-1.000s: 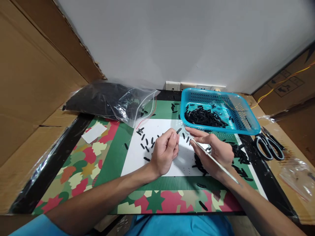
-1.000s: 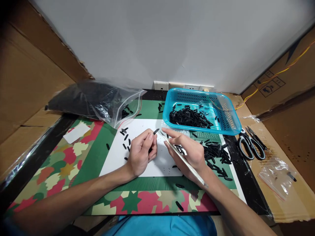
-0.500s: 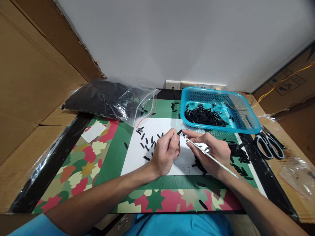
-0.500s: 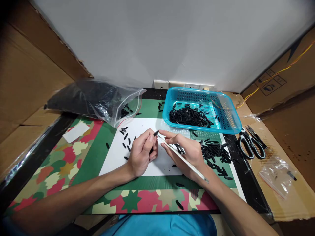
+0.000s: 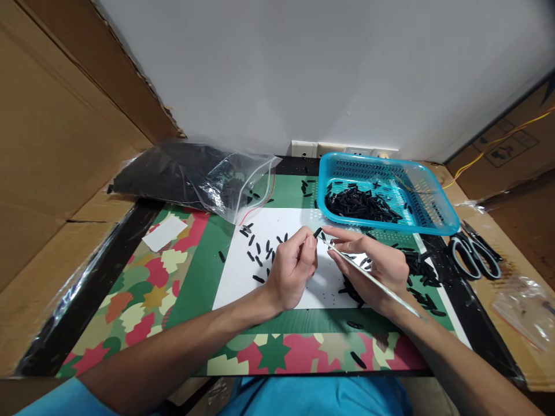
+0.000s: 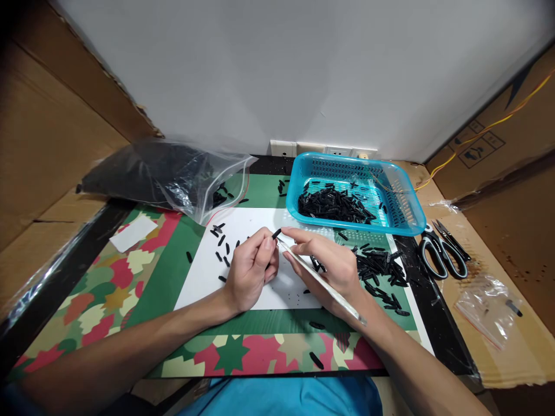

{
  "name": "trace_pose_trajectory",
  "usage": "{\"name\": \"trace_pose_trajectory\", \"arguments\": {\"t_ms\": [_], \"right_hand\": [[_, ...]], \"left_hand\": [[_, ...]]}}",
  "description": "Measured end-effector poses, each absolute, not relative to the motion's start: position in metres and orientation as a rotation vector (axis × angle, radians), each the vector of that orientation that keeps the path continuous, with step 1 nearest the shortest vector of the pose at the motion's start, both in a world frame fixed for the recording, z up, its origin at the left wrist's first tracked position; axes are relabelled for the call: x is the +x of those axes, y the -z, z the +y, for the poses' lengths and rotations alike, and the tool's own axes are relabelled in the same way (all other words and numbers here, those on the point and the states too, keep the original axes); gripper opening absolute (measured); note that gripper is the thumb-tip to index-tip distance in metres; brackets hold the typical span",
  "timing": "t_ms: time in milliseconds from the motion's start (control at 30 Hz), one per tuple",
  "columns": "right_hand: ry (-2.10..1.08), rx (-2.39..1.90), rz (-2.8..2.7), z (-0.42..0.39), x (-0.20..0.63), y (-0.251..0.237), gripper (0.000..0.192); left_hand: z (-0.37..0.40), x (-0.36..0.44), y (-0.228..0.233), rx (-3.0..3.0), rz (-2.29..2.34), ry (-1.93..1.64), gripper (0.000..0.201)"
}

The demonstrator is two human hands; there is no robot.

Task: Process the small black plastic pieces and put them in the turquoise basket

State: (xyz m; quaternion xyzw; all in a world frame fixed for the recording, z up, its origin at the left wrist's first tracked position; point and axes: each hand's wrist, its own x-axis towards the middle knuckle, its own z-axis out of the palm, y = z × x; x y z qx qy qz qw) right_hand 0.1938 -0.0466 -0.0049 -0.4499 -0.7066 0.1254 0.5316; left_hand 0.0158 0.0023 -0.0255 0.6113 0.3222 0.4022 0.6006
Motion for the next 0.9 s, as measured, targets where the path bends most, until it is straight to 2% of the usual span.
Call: {"name": "trace_pose_trajectory", "arguments": {"t_ms": [267,467,733,900], "right_hand": [[-0.084,-0.927,-1.904,-0.04,0.195,0.003,0.019],[-0.064,-0.945,-1.961,-0.041,0.193,0.014,0.02],[0.418,-1.049,-2.076,-0.044,0.171,0.007,0.019],[0.466,-1.118,-2.083,-0.042,0.169,0.007,0.018]], "left_hand": [[0.001,0.015,0.022,1.567,0.781,-0.925,0.039],[0.0,0.014,0.019,1.616,0.829,-0.916,0.041],[0.005,0.019,0.015,1.458,0.817,-0.941,0.048],[0.008,0.022,0.015,1.391,0.803,-0.935,0.05]]}}
